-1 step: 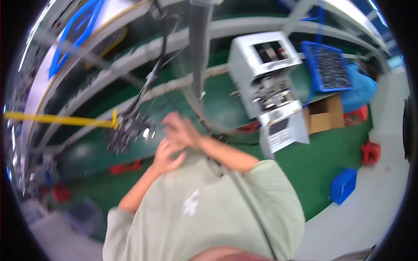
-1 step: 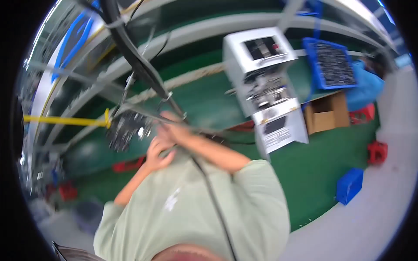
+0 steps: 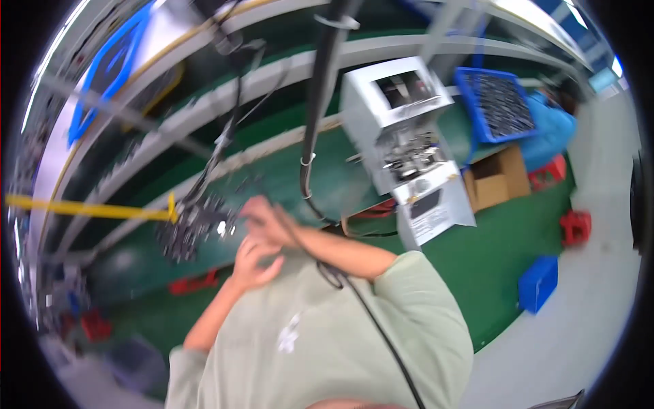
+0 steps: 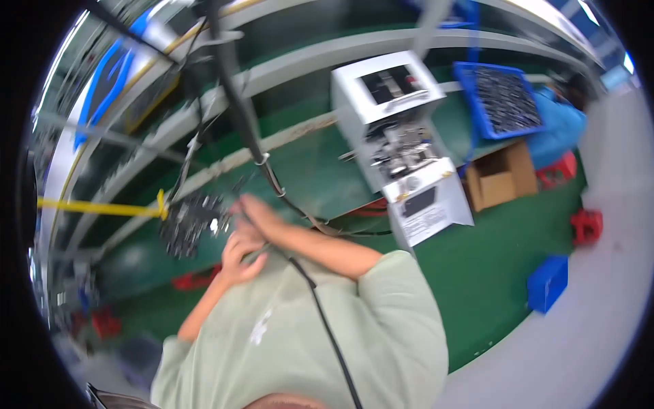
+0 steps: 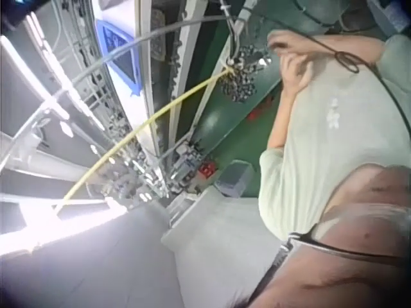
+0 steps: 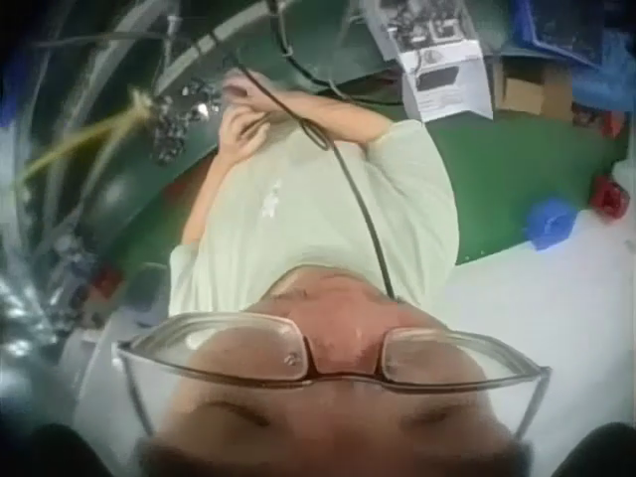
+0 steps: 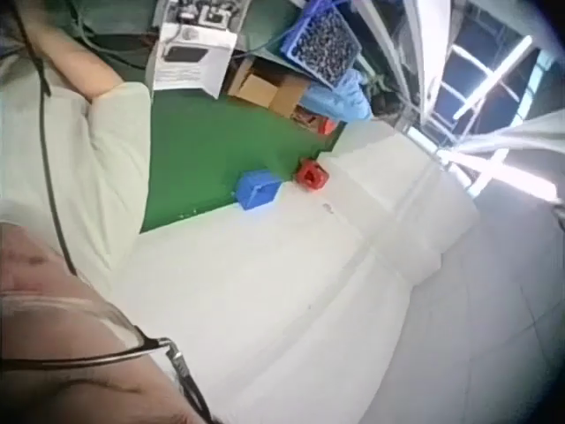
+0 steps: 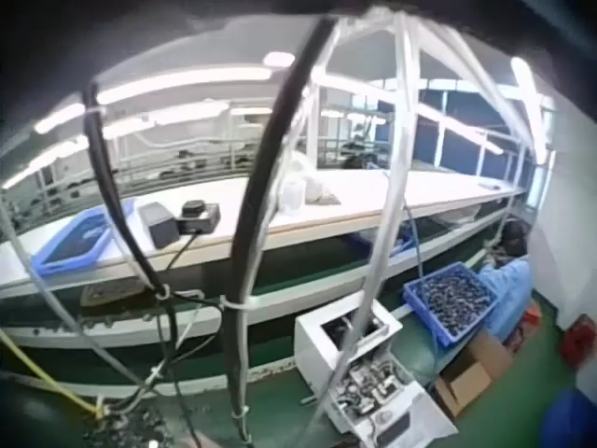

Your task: The person assembles small metal parts by hand, placing them into an assembly jig, then pressing them together with a handheld pneumatic press tool.

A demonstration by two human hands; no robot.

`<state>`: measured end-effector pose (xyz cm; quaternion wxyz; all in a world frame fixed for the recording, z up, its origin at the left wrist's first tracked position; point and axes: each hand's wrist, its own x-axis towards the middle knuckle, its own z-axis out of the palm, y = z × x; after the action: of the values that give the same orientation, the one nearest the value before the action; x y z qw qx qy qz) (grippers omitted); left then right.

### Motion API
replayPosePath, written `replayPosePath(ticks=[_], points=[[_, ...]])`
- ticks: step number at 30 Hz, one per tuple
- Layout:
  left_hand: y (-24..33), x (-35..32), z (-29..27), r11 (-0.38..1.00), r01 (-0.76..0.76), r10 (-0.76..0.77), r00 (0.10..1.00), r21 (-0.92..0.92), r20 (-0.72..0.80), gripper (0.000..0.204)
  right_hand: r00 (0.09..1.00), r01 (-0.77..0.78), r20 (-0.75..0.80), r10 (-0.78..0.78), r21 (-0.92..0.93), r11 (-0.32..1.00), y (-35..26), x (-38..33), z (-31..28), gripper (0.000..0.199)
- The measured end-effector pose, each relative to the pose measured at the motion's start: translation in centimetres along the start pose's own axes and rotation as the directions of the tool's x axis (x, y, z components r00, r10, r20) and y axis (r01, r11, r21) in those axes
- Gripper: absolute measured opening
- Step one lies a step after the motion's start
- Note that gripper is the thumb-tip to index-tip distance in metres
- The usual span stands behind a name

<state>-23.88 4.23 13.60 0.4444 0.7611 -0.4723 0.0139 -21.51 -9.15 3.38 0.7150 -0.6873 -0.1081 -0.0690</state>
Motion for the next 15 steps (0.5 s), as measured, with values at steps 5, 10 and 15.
replayPosePath(ticks=[5,10,15], points=[[4.0,5.4,-1.3,0.917,-0.376,0.368,0.926,-0.13,-0.085,0.052,0.939,0.325,0.192,-0.285,-0.224,0.919,-3.2,0.4,-0.9,0.032],[4.5,6.7,1.9,0.8,-0.573,0.553,0.819,-0.175,-0.156,0.066,0.953,0.3,0.104,-0.283,-0.24,0.923,-6.6,-1.7,-1.1,0.026],[4.2,3.7,4.5,0.701,-0.686,0.596,0.713,-0.192,-0.37,0.052,0.934,0.289,-0.033,-0.355,-0.512,0.809,-5.6,-5.7,-0.7,0.028]])
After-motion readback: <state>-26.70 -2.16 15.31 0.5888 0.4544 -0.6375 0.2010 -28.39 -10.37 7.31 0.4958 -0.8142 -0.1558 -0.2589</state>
